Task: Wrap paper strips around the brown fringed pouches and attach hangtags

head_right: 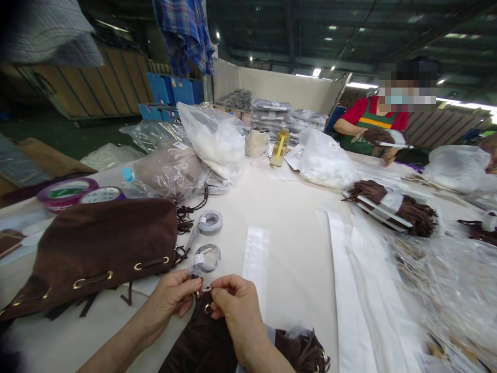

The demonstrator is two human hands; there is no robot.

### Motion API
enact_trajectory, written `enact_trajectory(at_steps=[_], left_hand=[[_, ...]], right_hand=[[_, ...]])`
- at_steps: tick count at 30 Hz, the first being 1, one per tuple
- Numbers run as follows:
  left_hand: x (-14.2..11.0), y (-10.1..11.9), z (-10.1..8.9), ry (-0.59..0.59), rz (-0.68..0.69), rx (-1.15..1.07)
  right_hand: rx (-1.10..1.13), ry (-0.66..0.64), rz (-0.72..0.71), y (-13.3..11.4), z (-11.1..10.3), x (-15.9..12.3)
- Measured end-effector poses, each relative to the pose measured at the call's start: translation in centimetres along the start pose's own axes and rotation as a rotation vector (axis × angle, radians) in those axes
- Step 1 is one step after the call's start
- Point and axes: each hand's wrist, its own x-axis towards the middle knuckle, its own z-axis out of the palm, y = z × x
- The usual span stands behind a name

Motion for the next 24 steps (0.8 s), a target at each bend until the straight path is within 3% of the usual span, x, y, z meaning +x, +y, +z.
enact_trajectory(at_steps=[8,16,24], left_hand=[[-0.2,-0.8,0.0,0.026,0.018,-0.045],[0.1,-1.5,0.0,0.052,0.035,-0.067],[0.2,-1.1,0.2,0.050,0.031,-0.097]], right_hand=[[-0.144,-0.018,-0.005,-0.5,0.3,0.4],[-0.435,-0.070,-0.034,-0.2,0.3,1.0],[-0.511,-0.147,0.023,-1.1,0.7,1.6]])
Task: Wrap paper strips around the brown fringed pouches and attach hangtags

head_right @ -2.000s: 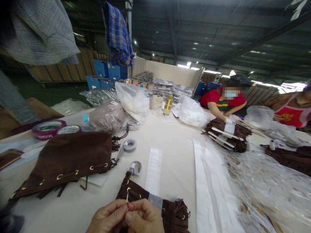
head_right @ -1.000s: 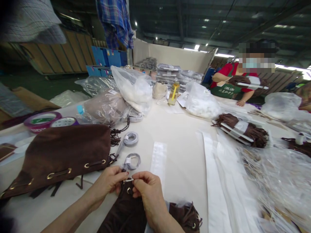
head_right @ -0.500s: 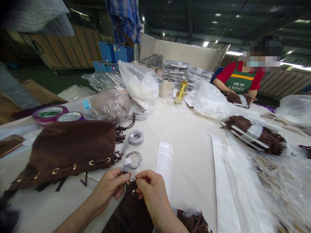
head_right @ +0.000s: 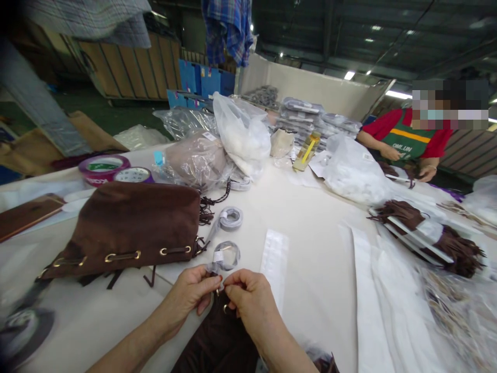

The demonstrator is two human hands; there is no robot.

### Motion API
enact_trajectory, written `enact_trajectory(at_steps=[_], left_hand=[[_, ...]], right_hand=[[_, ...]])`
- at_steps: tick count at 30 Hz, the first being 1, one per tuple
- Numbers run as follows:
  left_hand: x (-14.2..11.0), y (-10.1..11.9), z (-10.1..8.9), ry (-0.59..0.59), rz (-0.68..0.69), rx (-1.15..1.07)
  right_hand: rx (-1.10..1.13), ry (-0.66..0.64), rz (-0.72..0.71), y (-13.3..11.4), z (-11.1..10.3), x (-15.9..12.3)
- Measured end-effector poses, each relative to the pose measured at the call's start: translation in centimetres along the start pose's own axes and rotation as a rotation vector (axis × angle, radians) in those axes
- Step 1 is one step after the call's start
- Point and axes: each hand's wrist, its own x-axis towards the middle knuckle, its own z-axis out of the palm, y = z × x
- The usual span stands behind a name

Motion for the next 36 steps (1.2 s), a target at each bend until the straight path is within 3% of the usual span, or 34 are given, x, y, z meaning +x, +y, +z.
enact_trajectory(at_steps=[9,13,22,27,33,36], left_hand=[[0.1,-0.2,0.1,0.028,0.015,-0.013],[0.1,-0.2,0.3,0.029,0.018,-0.017],[0.2,0.3,-0.1,0.012,-0.017,0.032],[-1.0,-0.2,-1.0,-0.019,-0.039,0.082],[-2.8,-1.7,-0.3,0.199,0.244,0.437],[-2.6,-2.2,0.0,0.170,0.350,0.514]], right_hand=[[-0.105,-0.040,-0.059,0.5,0.4,0.4],[-0.155,0.009,-0.070,1.3,0.5,0.5],[-0.136,0.032,0.033,1.0,0.6,0.7],[-0.103,0.013,0.091,0.9,0.7,0.8],[-0.074,0.023,0.109,1.0,0.9,0.9],[-0.087,0.031,0.110,0.9,0.9,0.9]])
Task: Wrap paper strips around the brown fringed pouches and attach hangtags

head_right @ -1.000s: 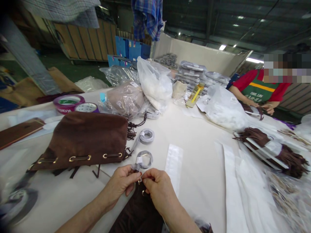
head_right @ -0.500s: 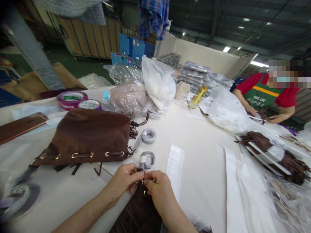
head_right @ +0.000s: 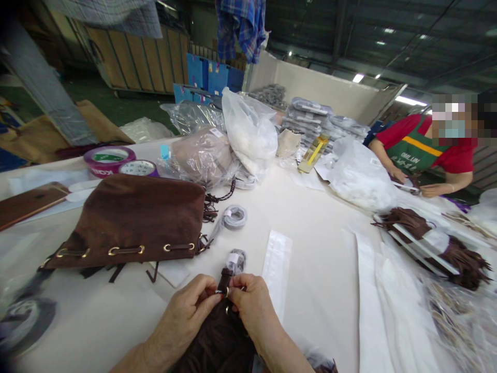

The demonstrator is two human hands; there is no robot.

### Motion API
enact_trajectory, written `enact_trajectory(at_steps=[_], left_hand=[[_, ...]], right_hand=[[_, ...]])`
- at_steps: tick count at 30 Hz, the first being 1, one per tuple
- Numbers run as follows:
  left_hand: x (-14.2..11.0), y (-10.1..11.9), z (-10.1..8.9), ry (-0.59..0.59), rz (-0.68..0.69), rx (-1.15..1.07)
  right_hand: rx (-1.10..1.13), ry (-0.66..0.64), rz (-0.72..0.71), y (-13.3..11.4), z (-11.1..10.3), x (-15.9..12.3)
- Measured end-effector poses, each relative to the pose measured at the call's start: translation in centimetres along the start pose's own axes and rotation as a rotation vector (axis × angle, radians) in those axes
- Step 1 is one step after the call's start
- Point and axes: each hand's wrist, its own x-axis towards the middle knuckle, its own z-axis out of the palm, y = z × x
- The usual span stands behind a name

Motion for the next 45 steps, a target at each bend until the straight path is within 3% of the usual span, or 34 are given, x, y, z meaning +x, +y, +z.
enact_trajectory(at_steps=[7,9,14,16,24,29,31,33,35,38,45], left_hand=[[0.6,-0.2,0.4,0.059,0.152,-0.001],[0.6,0.1,0.3,0.059,0.064,-0.077],[0.8,0.2,0.2,-0.042,-0.319,-0.529],[0.8,0.1,0.2,-0.045,-0.331,-0.567],[-0.1,1.6,-1.1,0.002,-0.159,-0.418],[0.5,1.3,-1.8,0.027,-0.266,-0.594],[0.5,1.0,-2.0,0.034,-0.289,-0.628],[0.5,0.8,-2.1,0.046,-0.289,-0.644],[0.4,0.8,-2.3,0.057,-0.279,-0.653],[0.3,1.0,-2.4,0.068,-0.258,-0.663],[0.2,1.4,-2.5,0.094,-0.258,-0.688]], right_hand=[[0.011,-0.008,-0.023,0.2,-0.2,-0.1],[-0.010,-0.013,-0.065,0.2,-0.4,-0.2],[-0.119,-0.030,-0.165,0.5,-0.3,-0.4],[-0.151,0.001,-0.199,0.6,0.0,-0.2],[-0.206,0.099,-0.187,0.7,1.2,0.0],[-0.115,0.033,-0.142,1.0,0.8,-0.3],[-0.193,0.106,-0.256,0.9,0.5,-0.9],[-0.279,0.167,-0.463,0.7,0.3,-1.7],[-0.317,0.136,-0.627,0.5,0.3,-2.4],[-0.306,0.052,-0.659,0.4,0.6,-2.8],[-0.310,0.074,-0.670,1.0,1.2,-2.1]])
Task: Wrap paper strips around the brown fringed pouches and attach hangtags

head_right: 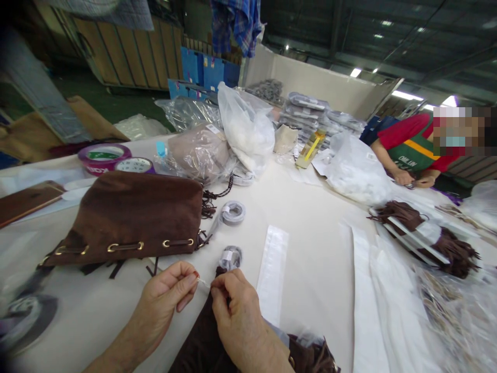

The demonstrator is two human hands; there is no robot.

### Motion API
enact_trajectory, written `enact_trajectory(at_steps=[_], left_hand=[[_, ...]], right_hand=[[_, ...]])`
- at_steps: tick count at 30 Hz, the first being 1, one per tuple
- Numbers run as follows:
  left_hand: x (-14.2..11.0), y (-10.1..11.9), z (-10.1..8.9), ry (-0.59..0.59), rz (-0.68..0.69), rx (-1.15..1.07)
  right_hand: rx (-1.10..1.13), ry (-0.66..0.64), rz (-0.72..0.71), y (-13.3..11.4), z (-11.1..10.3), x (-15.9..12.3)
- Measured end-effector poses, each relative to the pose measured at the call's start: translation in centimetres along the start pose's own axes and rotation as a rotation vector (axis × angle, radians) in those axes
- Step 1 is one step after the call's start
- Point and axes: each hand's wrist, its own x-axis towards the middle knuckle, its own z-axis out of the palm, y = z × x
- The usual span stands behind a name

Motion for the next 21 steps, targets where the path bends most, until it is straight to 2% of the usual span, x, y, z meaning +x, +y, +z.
enact_trajectory(at_steps=[8,14,17,21], left_hand=[[0.0,-0.1,0.0,-0.027,0.018,-0.006],[0.0,0.1,-0.1,-0.026,0.045,0.006],[-0.1,0.1,-0.3,-0.008,0.049,0.003],[-0.2,0.0,-0.1,-0.019,0.008,-0.059]], right_hand=[[0.010,-0.086,-0.032,-0.3,-0.3,0.4],[0.001,-0.061,-0.035,-0.5,-0.1,0.8],[0.052,-0.045,0.044,-0.6,-0.1,0.9],[0.223,-0.045,0.269,-0.4,-0.1,1.1]])
